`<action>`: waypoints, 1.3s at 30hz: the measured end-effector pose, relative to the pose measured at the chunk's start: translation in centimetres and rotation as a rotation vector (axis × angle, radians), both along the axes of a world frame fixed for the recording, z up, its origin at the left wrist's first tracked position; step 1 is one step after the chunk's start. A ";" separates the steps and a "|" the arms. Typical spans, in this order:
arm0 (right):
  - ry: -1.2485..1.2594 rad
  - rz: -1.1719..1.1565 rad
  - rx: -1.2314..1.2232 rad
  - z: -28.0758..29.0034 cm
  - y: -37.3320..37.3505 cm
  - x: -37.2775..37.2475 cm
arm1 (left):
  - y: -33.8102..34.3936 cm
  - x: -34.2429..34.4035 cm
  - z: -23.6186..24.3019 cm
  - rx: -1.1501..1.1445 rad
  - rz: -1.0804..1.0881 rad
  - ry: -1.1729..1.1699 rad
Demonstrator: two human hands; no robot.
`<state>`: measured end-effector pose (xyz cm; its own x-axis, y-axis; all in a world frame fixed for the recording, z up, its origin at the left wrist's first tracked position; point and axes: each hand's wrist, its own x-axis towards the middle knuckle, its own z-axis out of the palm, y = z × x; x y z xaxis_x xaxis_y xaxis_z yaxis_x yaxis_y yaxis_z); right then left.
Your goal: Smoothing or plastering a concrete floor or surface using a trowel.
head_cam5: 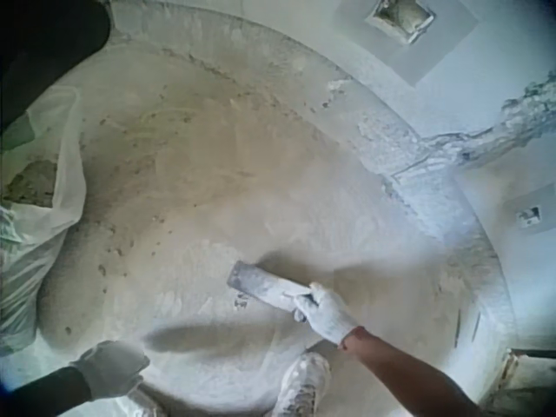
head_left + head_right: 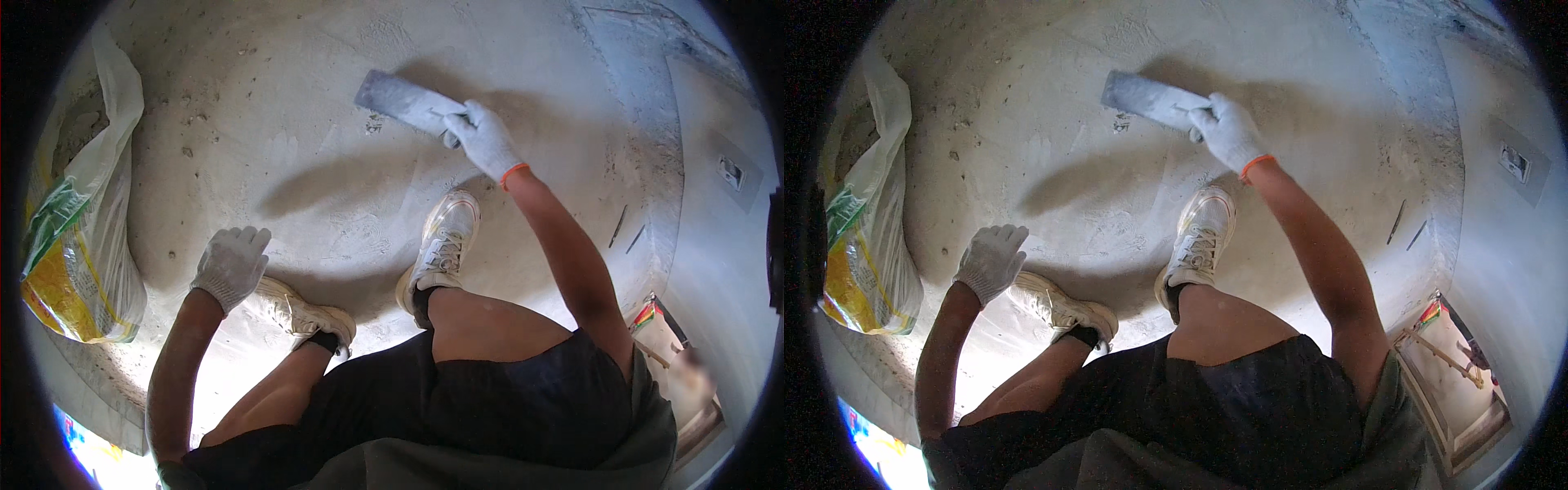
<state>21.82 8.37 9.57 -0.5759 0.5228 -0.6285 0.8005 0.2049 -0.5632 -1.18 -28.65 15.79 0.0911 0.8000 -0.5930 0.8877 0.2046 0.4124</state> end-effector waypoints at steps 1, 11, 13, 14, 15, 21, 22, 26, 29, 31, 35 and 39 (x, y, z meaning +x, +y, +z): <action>0.078 -0.068 -0.061 -0.6 0.9 0.2 | 0.0 0.0 0.0 0.006 0.005 -0.003; 0.131 -0.366 0.002 -2.5 11.5 0.9 | -0.8 0.4 0.7 0.021 0.043 -0.019; 0.135 -0.361 0.077 -2.2 10.8 0.7 | -1.4 0.4 0.3 0.024 0.052 -0.021; 0.141 -0.360 0.154 -2.1 10.4 0.6 | -1.7 0.5 0.1 0.030 0.055 -0.020; 0.142 -0.364 0.156 -2.3 10.1 1.2 | -1.5 0.5 0.2 0.031 0.051 -0.020; 0.140 -0.055 -0.060 0.4 0.5 0.1 | -1.0 0.4 0.3 0.011 0.032 -0.004; 0.076 -0.025 -0.129 0.8 -0.7 0.0 | -0.8 0.5 0.2 0.010 0.023 0.000; 0.085 0.038 -0.148 -3.0 -2.1 0.7 | -0.4 0.4 0.3 -0.004 0.006 0.017; 0.079 0.041 -0.052 -2.6 -0.3 -0.5 | -0.6 0.5 0.4 -0.012 0.019 0.022; 0.089 -0.030 -0.050 -1.6 2.0 -1.5 | -0.8 0.6 0.6 -0.009 0.017 0.021; 0.091 -0.179 -0.022 -3.7 7.2 -1.1 | -1.1 0.6 0.6 0.000 0.019 0.002; 0.114 -0.362 0.087 -2.9 10.0 -0.7 | -1.1 0.6 0.4 -0.037 0.007 0.014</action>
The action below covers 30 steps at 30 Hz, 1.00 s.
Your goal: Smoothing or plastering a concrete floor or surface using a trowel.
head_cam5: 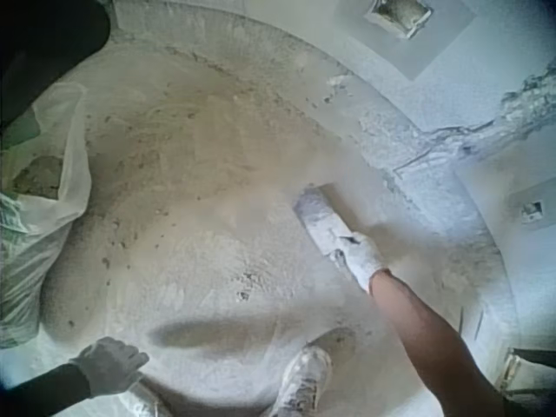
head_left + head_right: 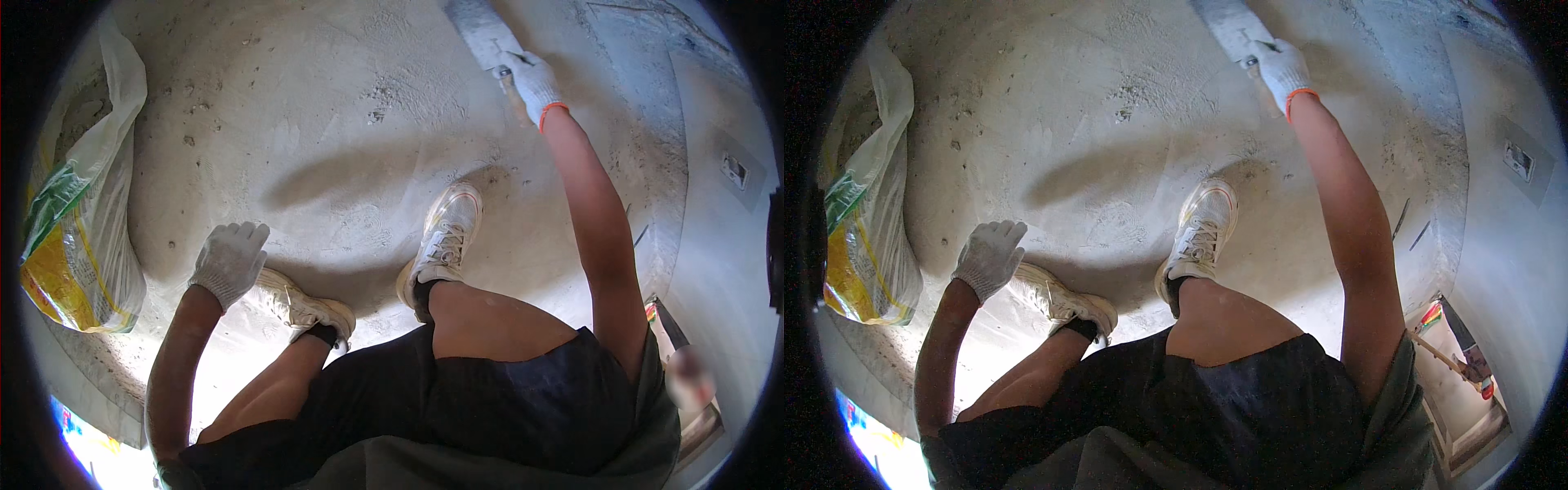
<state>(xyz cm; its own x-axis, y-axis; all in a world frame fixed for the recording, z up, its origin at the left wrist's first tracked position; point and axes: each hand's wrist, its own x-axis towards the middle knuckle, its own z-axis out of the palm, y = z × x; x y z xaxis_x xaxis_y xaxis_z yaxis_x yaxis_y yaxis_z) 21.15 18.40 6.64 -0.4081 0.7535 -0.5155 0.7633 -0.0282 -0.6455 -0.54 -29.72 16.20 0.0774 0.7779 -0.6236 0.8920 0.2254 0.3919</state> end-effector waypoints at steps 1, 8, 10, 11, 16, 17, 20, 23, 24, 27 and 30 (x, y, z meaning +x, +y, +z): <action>-0.038 -0.057 0.062 -0.1 1.4 0.6 | 0.2 0.0 0.1 0.019 0.001 0.001; 0.074 -0.329 -0.118 1.2 -0.4 5.0 | 0.1 -0.2 -0.1 0.027 0.014 0.011; 0.051 -0.365 -0.238 2.7 -4.3 4.7 | -0.2 -0.2 -0.1 0.059 0.003 0.019; 0.032 -0.338 -0.282 3.5 -6.1 4.4 | 0.0 -0.2 -0.2 0.107 -0.010 0.022; 0.071 0.018 -0.310 3.1 -14.7 2.7 | 0.9 -0.3 0.0 0.015 0.004 -0.003; -0.035 0.138 -0.310 2.9 -15.6 1.9 | 0.9 -0.3 -0.1 0.017 0.002 0.003; -0.113 0.313 -0.217 1.4 -15.2 0.7 | 1.3 -0.4 0.3 0.034 0.015 0.000; -0.092 0.306 -0.191 1.6 -13.3 -1.1 | 0.9 -0.5 0.4 0.052 0.025 -0.008; -0.066 0.295 -0.103 1.3 -11.9 -1.1 | 0.8 -0.5 0.5 0.053 0.027 -0.006; -0.043 0.237 0.015 0.2 -7.8 0.0 | 0.3 -0.3 0.2 0.050 0.043 -0.011; -0.055 0.063 0.021 -1.5 -3.9 2.8 | 0.1 -0.2 0.1 0.039 0.031 -0.015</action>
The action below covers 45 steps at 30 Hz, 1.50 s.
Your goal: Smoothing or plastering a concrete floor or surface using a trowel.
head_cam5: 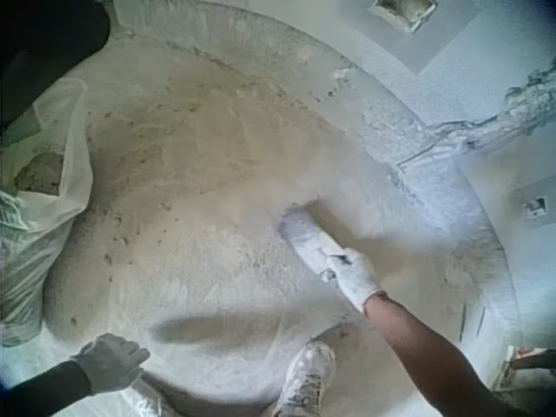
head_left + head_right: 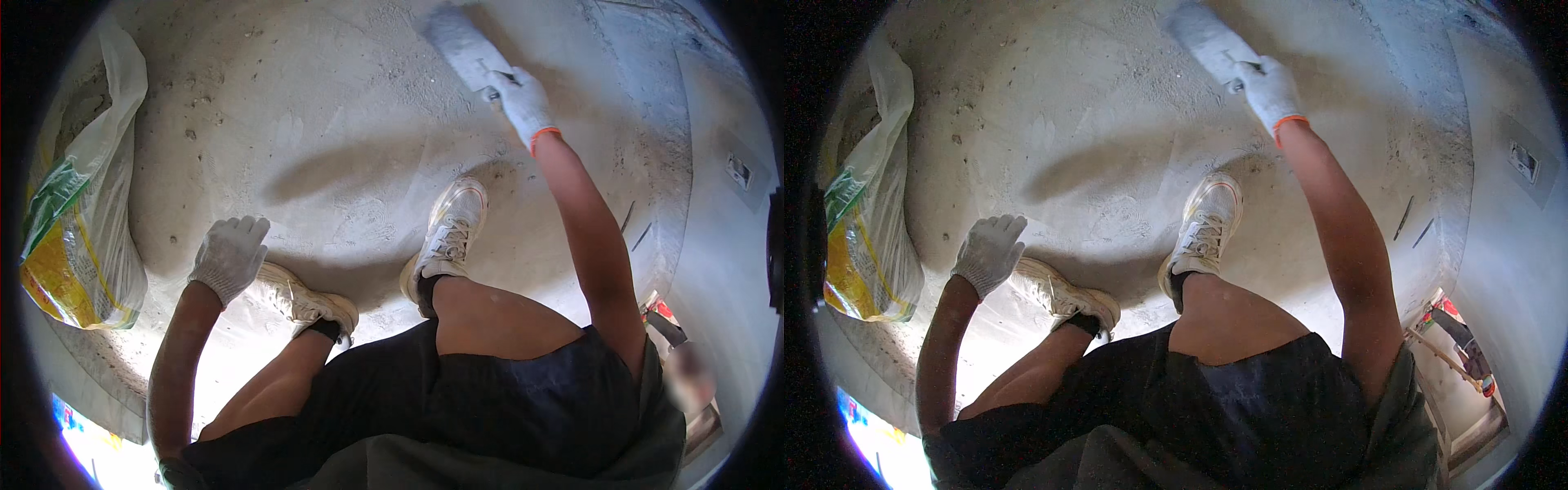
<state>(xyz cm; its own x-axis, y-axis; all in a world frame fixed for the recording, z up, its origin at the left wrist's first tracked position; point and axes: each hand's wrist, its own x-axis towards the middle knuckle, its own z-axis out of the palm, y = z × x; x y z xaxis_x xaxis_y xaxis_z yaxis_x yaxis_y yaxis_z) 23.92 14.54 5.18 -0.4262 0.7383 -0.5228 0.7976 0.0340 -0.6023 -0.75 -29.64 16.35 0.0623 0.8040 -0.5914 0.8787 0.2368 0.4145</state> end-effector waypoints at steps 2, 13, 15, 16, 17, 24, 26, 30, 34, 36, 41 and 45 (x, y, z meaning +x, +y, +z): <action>-0.034 -0.057 -0.036 0.7 1.1 1.0 | -0.4 0.0 0.0 0.050 -0.012 0.035; 0.121 -0.651 -0.189 3.6 -3.4 7.5 | 0.4 -0.3 -0.4 0.042 -0.027 0.034; 0.079 -0.606 -0.190 4.4 -4.5 5.4 | 0.4 -0.3 -0.2 0.015 -0.028 0.032; 0.105 -0.547 -0.248 5.1 -5.0 4.0 | 0.4 -0.3 -0.3 0.014 -0.030 0.034; 0.102 -0.549 -0.249 5.4 -5.4 2.6 | 0.3 -0.4 -0.3 0.013 -0.032 0.036; -0.040 0.156 -0.051 3.7 -5.4 -2.9 | 1.2 -0.6 0.4 0.053 -0.054 0.060; -0.052 0.175 0.062 -0.2 -3.5 -2.0 | 1.0 -0.5 -0.5 0.068 -0.004 0.011; -0.087 0.130 0.087 1.0 0.2 -0.9 | 0.1 -0.5 -0.5 0.071 -0.001 0.027; -0.121 -0.016 0.283 0.5 4.9 2.8 | 0.4 -0.5 -0.6 0.044 -0.024 0.012; -0.026 -0.256 0.185 1.1 5.2 3.4 | 0.3 -0.6 -0.6 0.034 -0.027 0.007; 0.059 -0.306 0.099 2.1 1.4 4.5 | 0.2 -0.8 -0.9 0.053 0.000 0.005; 0.005 -0.036 0.009 2.7 -2.6 1.8 | -0.3 -0.7 -1.3 0.064 0.012 -0.022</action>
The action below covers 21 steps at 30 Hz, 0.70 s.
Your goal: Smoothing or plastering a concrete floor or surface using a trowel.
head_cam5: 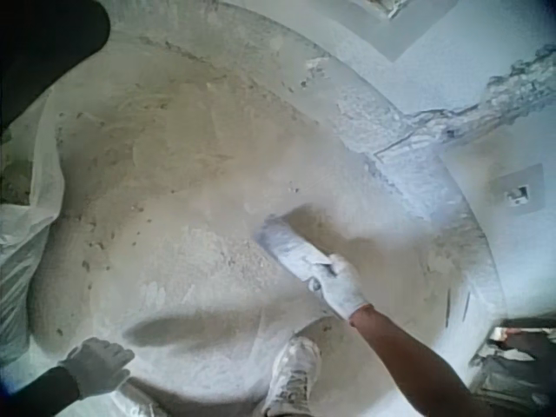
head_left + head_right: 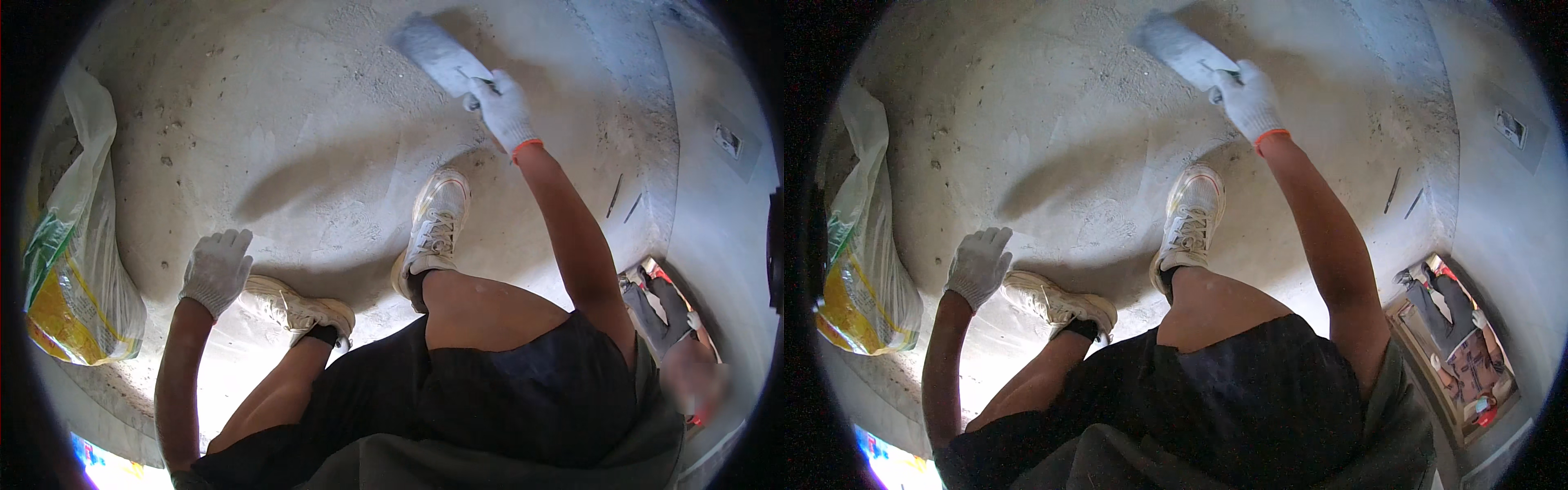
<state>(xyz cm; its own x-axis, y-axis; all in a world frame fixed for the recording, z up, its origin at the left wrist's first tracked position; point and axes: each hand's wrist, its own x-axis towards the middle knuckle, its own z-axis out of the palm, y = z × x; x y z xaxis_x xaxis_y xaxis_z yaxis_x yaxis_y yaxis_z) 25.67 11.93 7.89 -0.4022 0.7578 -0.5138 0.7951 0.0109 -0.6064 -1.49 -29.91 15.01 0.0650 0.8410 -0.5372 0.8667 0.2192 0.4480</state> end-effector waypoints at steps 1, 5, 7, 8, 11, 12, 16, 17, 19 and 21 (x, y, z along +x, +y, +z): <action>0.001 -0.006 0.005 -0.4 0.3 -0.3 | 0.2 0.0 0.1 -0.014 -0.003 -0.002; -0.052 0.055 0.066 -3.9 4.9 -1.5 | 0.9 -0.2 0.5 -0.019 0.008 -0.019; -0.013 0.028 0.094 -4.7 7.1 -2.6 | 0.6 -0.4 0.8 -0.051 0.019 -0.018; -0.018 0.027 0.096 -4.1 8.1 -2.6 | 0.6 -0.4 0.6 -0.072 0.024 -0.029; -0.024 -0.043 0.180 -2.6 11.1 -3.0 | 0.4 -0.2 0.6 -0.083 0.006 -0.006; -0.021 -0.101 0.200 -3.4 14.6 -1.2 | 0.9 -0.2 0.5 -0.066 -0.003 -0.013; -0.070 -0.209 0.183 -1.6 13.9 -2.4 | 0.3 -0.2 0.8 -0.120 0.013 -0.026; -0.077 -0.271 0.144 -1.1 14.0 -1.9 | 0.3 -0.3 0.7 -0.105 0.020 -0.034; -0.137 -0.298 0.161 -0.3 15.0 -0.1 | 0.5 -0.2 0.6 -0.049 0.011 -0.012; -0.196 -0.322 0.171 -0.3 15.4 1.8 | 0.6 -0.2 0.5 0.000 0.006 0.011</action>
